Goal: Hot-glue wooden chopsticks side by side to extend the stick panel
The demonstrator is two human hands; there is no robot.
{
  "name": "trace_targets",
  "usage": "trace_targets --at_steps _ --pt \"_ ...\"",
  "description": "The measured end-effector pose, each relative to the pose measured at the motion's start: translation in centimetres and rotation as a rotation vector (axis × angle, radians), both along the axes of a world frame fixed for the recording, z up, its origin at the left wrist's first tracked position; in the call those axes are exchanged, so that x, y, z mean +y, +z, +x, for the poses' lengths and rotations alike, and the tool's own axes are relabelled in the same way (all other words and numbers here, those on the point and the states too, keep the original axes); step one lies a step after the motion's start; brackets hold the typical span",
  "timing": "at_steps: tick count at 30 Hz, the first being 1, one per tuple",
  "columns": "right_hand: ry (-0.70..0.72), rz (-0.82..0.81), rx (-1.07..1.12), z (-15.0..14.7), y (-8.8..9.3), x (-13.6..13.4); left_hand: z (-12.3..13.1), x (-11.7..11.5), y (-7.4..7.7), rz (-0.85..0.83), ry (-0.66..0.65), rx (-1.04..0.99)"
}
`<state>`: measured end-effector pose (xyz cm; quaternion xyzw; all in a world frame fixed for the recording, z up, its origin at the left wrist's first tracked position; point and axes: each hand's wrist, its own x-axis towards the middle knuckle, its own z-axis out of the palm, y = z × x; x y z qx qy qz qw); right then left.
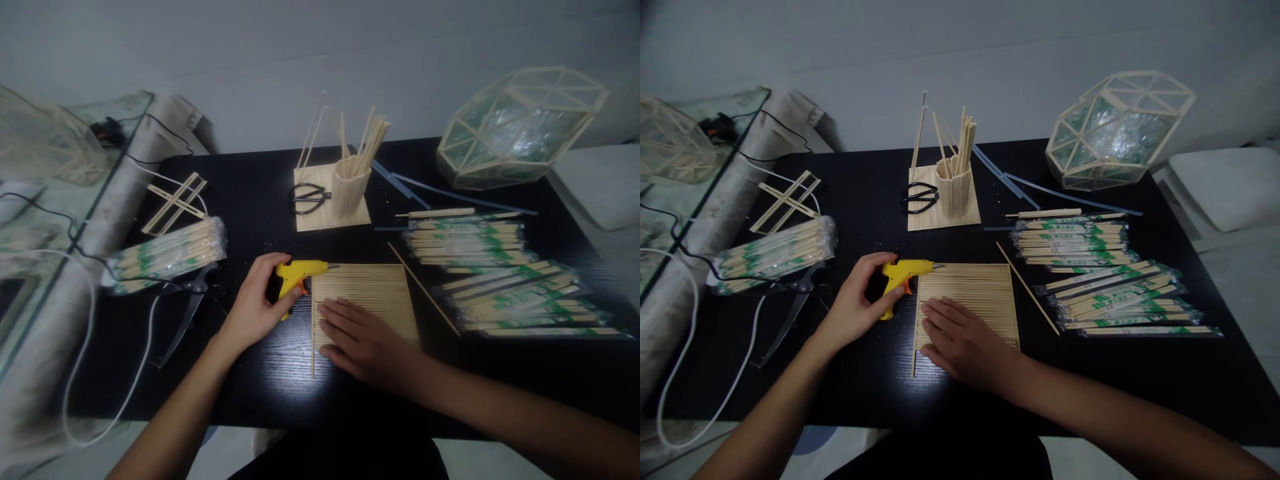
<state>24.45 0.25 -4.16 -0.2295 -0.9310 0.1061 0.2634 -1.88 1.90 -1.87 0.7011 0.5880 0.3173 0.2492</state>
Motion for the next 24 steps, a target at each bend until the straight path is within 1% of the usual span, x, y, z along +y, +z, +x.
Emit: trace_targets --at_steps 3,5,8,12,17,24 --pt "0.011 -0.020 0.006 0.1 -0.1 0.0 -0.8 -1.1 0.3 -0.078 -0.130 0.102" --pt "0.017 -0.026 0.003 0.1 -0.3 -0.1 -0.9 -1.8 0.2 -0.104 -0.164 0.150" --pt "0.024 -0.035 -0.004 0.2 -0.5 -0.1 -0.5 -2.3 -0.1 -0.083 -0.160 0.188" --pt "0.024 -0.020 0.006 0.0 -0.5 0.0 0.0 -2.1 -0.4 -0.059 -0.154 0.193" --pt "0.009 0.006 0.022 0.0 -0.4 0.0 -0.3 -1.8 -0.6 -0.081 -0.184 0.181" --pt "0.012 0.006 0.011 -0.1 -0.2 0.0 -0.5 -1.6 -0.6 -0.107 -0.191 0.176"
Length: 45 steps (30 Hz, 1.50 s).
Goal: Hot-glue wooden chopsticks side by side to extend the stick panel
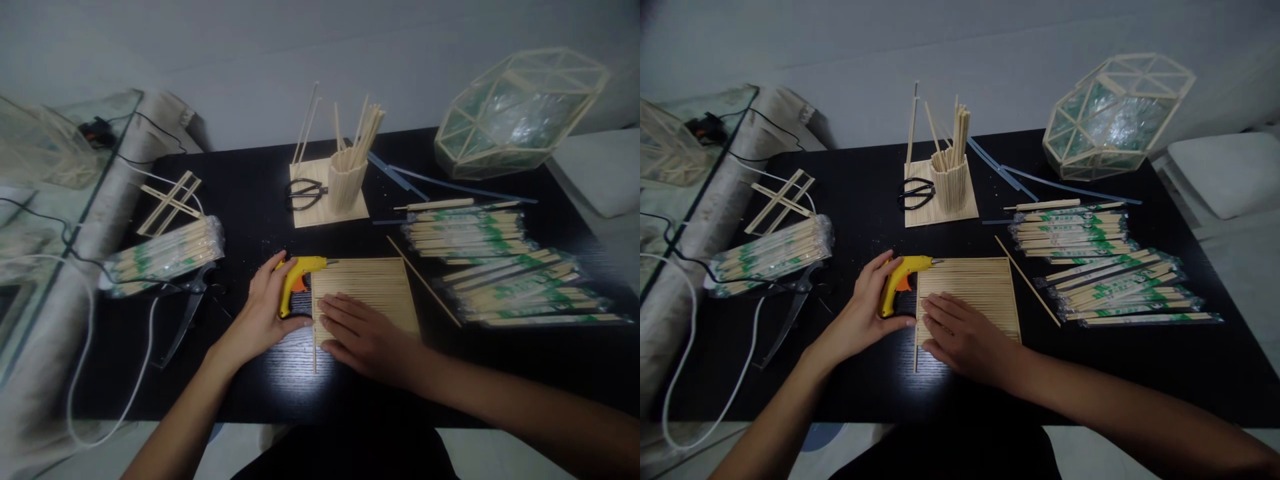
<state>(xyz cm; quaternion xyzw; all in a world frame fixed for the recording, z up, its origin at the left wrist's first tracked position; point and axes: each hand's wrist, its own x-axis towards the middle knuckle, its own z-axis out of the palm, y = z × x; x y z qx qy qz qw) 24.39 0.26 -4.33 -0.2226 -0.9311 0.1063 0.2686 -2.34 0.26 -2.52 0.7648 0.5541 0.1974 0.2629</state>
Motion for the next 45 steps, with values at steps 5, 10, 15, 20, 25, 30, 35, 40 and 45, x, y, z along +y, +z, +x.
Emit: trace_targets --at_steps 5,10,15,20,25,30,35,40,45 --pt "-0.016 0.002 0.014 -0.06 -0.05 -0.09 0.17 0.19 -0.01 0.018 0.001 0.018" --pt "-0.017 0.004 0.000 -0.03 0.12 -0.11 0.27 0.37 0.01 0.026 0.004 0.026" --pt "-0.005 0.001 0.000 0.01 0.03 -0.10 0.23 0.40 0.13 0.008 0.001 0.025" --pt "-0.005 -0.023 -0.001 0.08 -0.19 -0.13 0.22 0.42 0.18 -0.002 -0.005 0.035" --pt "-0.004 -0.025 -0.010 0.09 -0.27 -0.14 0.31 0.44 0.11 0.015 0.007 0.021" --pt "-0.001 -0.032 -0.012 0.05 -0.15 -0.12 0.32 0.41 0.16 0.018 0.006 0.019" --pt "0.002 -0.039 -0.012 0.06 -0.14 -0.11 0.30 0.41 0.22 0.011 0.007 0.021" --pt "-0.009 -0.034 -0.013 0.05 0.00 -0.10 0.31 0.44 0.22 0.006 0.007 0.023" --pt "-0.020 -0.021 -0.014 -0.01 0.16 -0.03 0.27 0.38 0.15 0.009 0.012 0.020"
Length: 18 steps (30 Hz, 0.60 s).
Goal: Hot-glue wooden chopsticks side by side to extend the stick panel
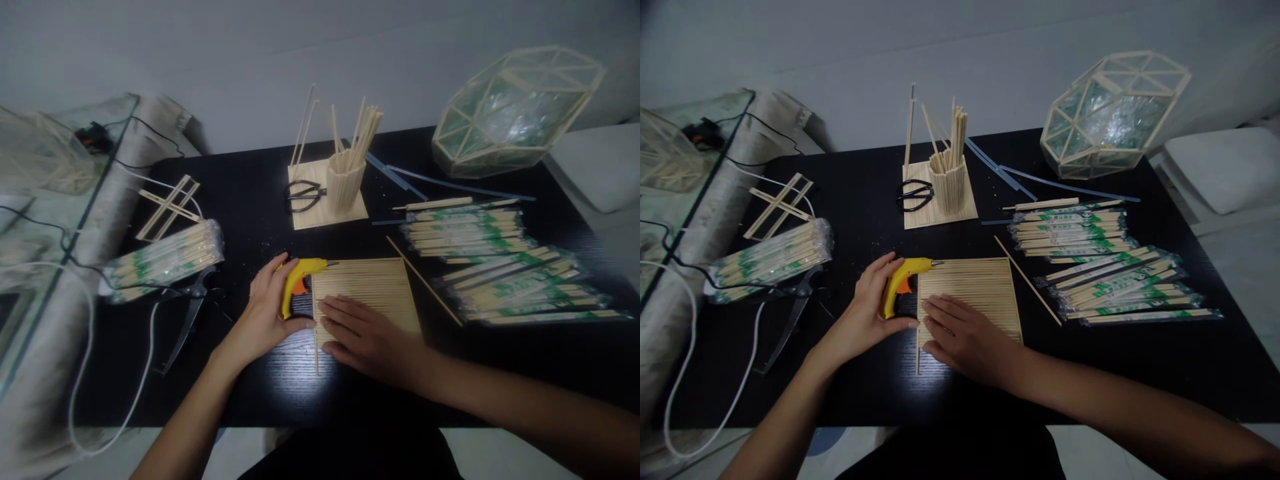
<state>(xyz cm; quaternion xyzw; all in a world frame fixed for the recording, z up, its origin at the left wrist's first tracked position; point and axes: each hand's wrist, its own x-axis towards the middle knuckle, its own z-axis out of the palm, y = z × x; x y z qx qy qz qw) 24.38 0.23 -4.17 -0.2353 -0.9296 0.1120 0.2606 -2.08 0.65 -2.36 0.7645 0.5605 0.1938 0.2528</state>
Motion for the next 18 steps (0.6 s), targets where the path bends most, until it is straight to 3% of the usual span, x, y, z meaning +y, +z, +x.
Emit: trace_targets --at_steps 18 --pt "0.019 -0.032 0.012 0.07 -0.45 -0.05 -0.03 -0.03 -0.13 -0.006 0.005 -0.012"
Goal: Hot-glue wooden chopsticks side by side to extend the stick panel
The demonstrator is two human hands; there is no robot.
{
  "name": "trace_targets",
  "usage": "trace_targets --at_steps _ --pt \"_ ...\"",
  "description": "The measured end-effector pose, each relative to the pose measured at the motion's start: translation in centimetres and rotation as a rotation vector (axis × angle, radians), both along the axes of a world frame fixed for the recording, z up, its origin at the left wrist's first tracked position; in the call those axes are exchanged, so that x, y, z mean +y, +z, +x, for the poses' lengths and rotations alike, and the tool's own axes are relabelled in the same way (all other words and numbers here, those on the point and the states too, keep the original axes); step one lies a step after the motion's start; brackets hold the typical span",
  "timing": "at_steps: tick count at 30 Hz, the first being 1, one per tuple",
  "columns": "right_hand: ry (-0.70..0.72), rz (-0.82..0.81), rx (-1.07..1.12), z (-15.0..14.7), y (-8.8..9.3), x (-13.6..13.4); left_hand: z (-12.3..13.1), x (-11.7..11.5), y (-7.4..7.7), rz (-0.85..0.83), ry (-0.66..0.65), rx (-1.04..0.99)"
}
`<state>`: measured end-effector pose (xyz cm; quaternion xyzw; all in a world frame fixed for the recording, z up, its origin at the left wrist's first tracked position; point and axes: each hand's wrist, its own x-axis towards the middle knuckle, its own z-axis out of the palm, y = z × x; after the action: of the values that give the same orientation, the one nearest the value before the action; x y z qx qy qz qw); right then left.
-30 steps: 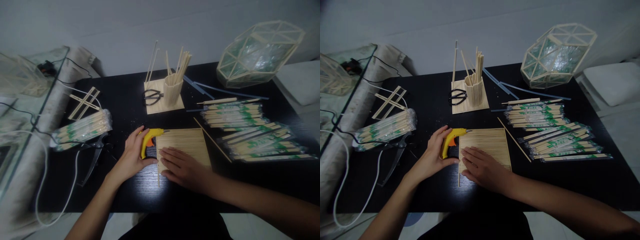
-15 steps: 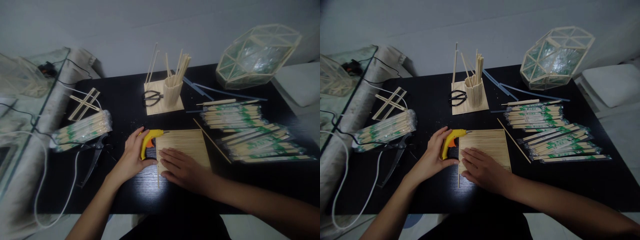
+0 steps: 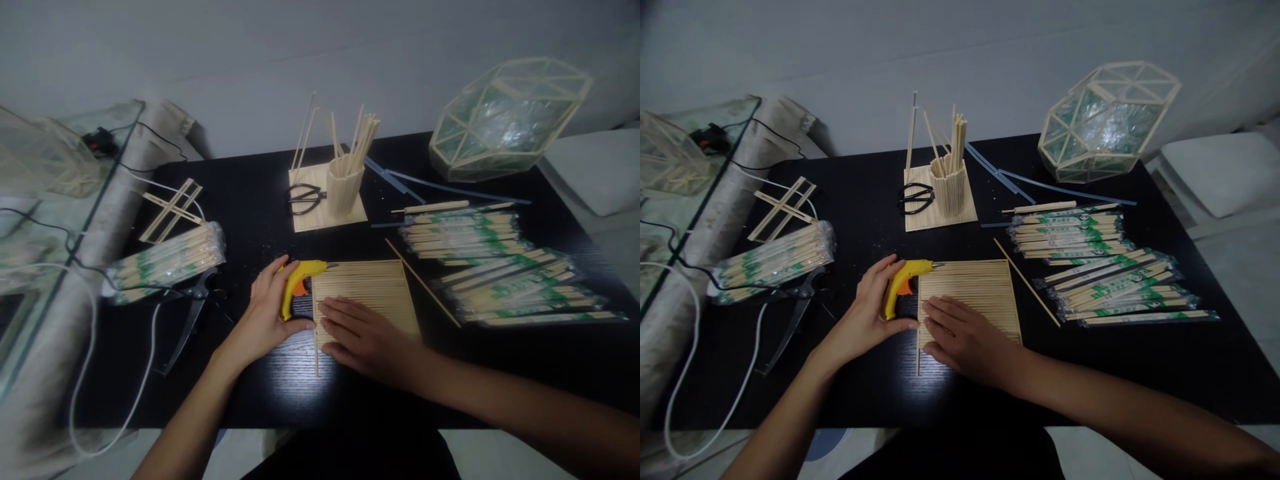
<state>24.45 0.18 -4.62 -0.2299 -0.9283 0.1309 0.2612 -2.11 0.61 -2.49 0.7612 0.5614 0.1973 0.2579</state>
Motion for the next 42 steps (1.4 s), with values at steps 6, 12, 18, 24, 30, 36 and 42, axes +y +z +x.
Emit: trace_targets --at_steps 6,12,18,24,30,36,42 --pt "-0.011 0.016 0.019 -0.02 0.18 0.08 -0.01 0.03 0.11 0.012 -0.013 0.008" --pt "0.004 -0.001 0.000 -0.04 0.06 0.10 0.00 0.04 0.05 0.010 -0.006 0.008" --pt "-0.011 0.013 0.004 -0.12 -0.09 0.11 0.00 0.02 -0.04 0.026 -0.014 0.009" --pt "-0.017 0.051 0.024 -0.18 0.24 0.15 0.05 0.01 -0.05 0.022 -0.006 0.007" --pt "-0.026 0.052 0.012 -0.16 0.13 0.14 0.02 -0.01 -0.05 0.016 -0.006 -0.002" --pt "-0.016 0.042 0.027 -0.19 0.14 0.17 -0.03 -0.05 -0.08 0.021 -0.009 0.001" --pt "-0.012 0.035 0.024 -0.23 -0.07 0.11 0.01 -0.08 -0.05 0.025 0.002 -0.003"
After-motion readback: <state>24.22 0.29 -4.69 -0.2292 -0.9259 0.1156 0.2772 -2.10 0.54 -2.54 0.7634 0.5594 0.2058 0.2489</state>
